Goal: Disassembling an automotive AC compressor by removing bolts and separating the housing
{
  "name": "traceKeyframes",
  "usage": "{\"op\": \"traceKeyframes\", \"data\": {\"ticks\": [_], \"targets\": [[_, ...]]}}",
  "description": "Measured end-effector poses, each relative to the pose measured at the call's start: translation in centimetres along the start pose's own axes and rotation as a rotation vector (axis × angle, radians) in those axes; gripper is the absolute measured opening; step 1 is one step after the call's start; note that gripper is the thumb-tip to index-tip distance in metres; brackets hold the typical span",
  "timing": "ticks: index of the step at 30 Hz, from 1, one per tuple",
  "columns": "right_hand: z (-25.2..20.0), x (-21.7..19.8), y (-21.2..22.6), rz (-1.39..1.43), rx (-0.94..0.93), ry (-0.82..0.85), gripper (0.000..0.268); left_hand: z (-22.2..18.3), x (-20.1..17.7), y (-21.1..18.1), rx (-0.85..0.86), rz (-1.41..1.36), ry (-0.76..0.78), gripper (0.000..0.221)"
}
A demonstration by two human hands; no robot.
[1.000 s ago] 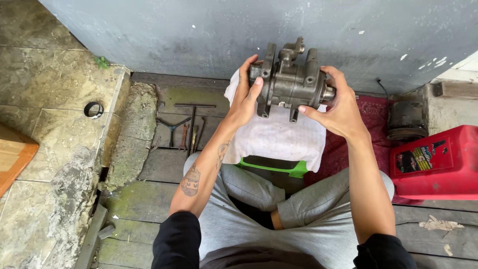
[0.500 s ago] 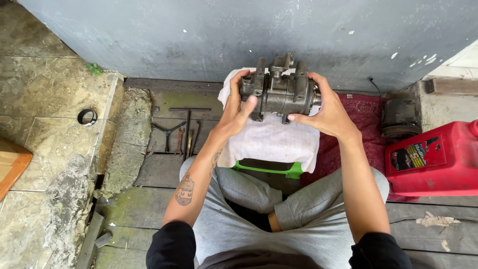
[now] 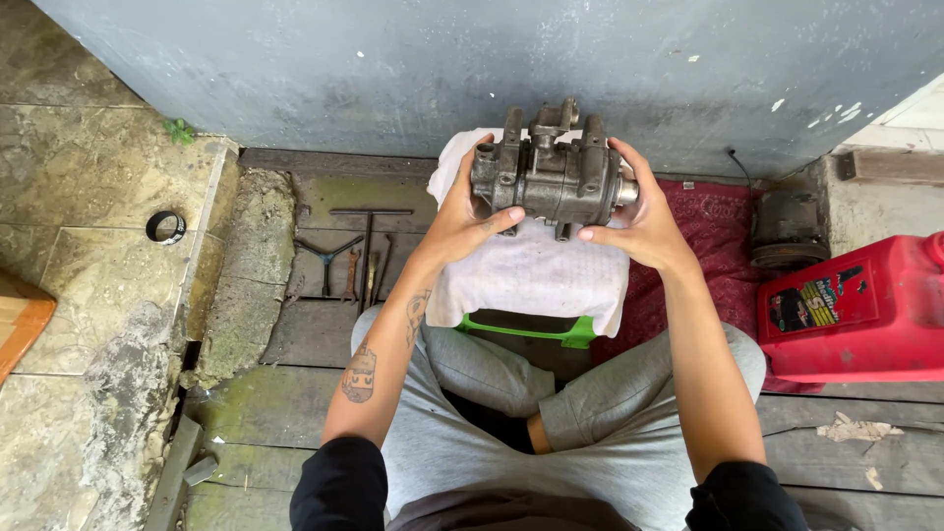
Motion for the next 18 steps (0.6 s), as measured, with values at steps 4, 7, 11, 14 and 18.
{"op": "traceKeyframes", "data": {"ticks": [4, 7, 11, 14, 18], "targets": [[0.0, 0.0, -0.5, 0.075, -0.024, 0.006, 0.119, -0.3, 0.3, -0.3, 0.017, 0.003, -0.019, 0.105], [-0.1, 0.1, -0.8, 0.158, -0.017, 0.007, 0.116, -0.6, 0.5, -0.2, 0.030, 0.033, -0.056, 0.101], [0.0, 0.6, -0.1, 0.129, -0.060, -0.048, 0.113, -0.7, -0.3, 1.0, -0.055, -0.032, -0.065, 0.094], [-0.3, -0.1, -0.5, 0.089, -0.098, -0.081, 0.113, -0.4, -0.4, 0.0, -0.029, -0.045, -0.048, 0.091], [-1.0, -0.8, -0.2, 0.035, -0.138, -0.129, 0.116, -0.5, -0.2, -0.7, 0.008, -0.014, -0.034, 0.087]]}}
Point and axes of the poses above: each hand's wrist, its own z-axis towards the middle knuckle, its own x-axis out of the palm, y = z × x, the point moved 5 cm from there along z, towards the middle knuckle, and after that the axes turned 6 degrees about y, right-handed, at the moved point
